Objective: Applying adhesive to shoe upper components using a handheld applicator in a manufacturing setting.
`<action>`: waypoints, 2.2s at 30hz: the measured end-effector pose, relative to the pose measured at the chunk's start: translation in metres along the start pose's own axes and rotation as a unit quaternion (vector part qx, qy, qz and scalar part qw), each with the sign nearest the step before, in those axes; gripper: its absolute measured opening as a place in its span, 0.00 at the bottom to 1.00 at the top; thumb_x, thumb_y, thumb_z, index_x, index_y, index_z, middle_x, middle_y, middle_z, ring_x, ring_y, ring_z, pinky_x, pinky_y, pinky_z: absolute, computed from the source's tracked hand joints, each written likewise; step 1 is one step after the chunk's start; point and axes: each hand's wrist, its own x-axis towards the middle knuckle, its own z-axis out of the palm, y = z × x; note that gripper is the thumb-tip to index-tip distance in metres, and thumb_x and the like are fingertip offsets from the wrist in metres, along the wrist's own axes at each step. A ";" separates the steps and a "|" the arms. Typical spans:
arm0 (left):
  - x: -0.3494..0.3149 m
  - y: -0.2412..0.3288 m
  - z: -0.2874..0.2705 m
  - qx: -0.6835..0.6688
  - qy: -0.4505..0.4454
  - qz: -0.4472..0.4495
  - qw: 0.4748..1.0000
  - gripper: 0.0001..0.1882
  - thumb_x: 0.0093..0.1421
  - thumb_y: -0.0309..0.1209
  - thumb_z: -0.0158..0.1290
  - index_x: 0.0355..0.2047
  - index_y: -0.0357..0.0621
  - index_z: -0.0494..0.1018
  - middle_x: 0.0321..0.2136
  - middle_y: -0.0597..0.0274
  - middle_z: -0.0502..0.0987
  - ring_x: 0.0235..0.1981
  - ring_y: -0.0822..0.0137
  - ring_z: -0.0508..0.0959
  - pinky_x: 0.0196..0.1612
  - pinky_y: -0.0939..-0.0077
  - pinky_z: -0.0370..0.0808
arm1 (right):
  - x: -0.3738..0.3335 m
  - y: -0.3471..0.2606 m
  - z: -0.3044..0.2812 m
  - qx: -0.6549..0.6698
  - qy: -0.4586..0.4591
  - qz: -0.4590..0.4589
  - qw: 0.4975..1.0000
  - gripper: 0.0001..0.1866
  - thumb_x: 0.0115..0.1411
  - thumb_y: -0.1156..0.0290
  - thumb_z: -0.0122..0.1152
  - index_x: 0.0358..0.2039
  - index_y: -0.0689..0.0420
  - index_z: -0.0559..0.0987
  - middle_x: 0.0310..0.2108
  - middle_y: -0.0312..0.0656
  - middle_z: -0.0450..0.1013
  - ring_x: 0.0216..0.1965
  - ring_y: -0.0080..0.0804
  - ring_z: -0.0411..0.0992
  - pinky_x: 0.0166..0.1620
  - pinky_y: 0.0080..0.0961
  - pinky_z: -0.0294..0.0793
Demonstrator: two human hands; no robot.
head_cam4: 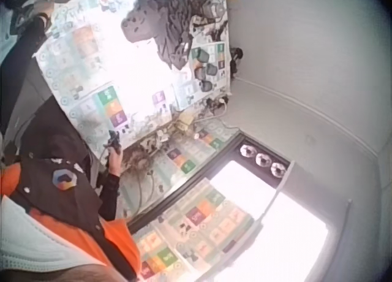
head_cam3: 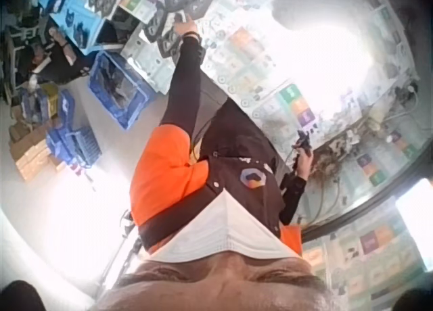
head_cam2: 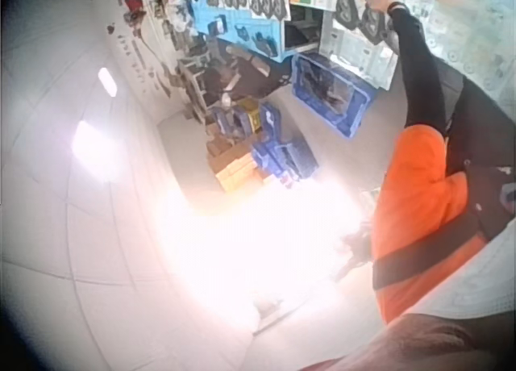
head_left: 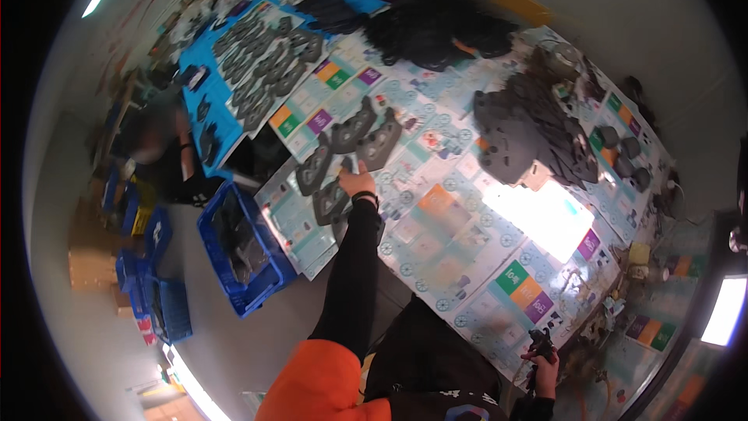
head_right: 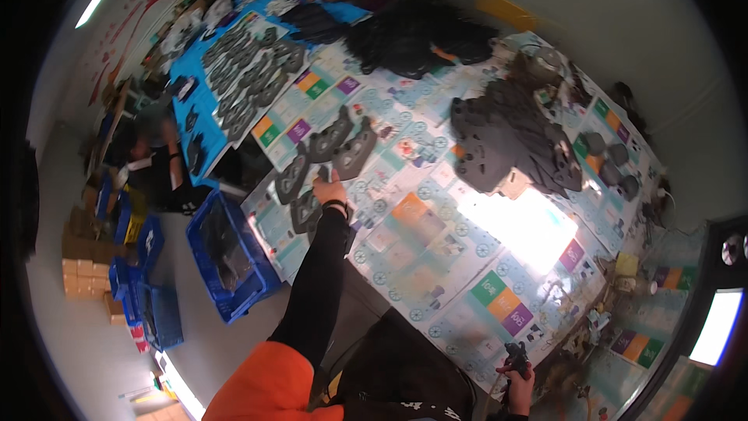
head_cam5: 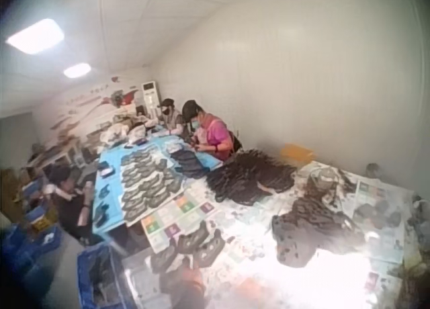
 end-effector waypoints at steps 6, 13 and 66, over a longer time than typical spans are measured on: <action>-0.144 0.078 0.019 -0.241 -0.434 -0.028 0.868 0.31 0.56 0.51 0.64 0.40 0.31 0.73 0.28 0.55 0.82 0.33 0.57 0.82 0.43 0.64 0.76 | 0.003 -0.012 0.005 0.017 -0.032 -0.010 0.999 0.17 0.51 0.77 0.54 0.44 0.62 0.76 0.33 0.39 0.79 0.37 0.28 0.80 0.22 0.20 0.70; -0.247 0.222 0.034 -0.292 -0.604 -0.456 0.585 0.22 0.56 0.43 0.68 0.39 0.43 0.72 0.37 0.58 0.77 0.30 0.65 0.78 0.23 0.71 0.72 | -0.020 -0.020 0.004 0.038 0.016 0.036 0.998 0.19 0.52 0.79 0.52 0.46 0.62 0.76 0.33 0.40 0.80 0.36 0.28 0.80 0.20 0.17 0.70; -0.350 -0.030 -0.265 -0.102 -0.822 -0.081 0.554 0.23 0.67 0.42 0.54 0.32 0.29 0.79 0.23 0.54 0.83 0.21 0.64 0.84 0.23 0.77 0.79 | 0.018 0.054 0.058 -0.110 -0.174 -0.026 0.978 0.10 0.55 0.77 0.56 0.39 0.62 0.73 0.26 0.41 0.73 0.27 0.26 0.73 0.34 0.26 0.72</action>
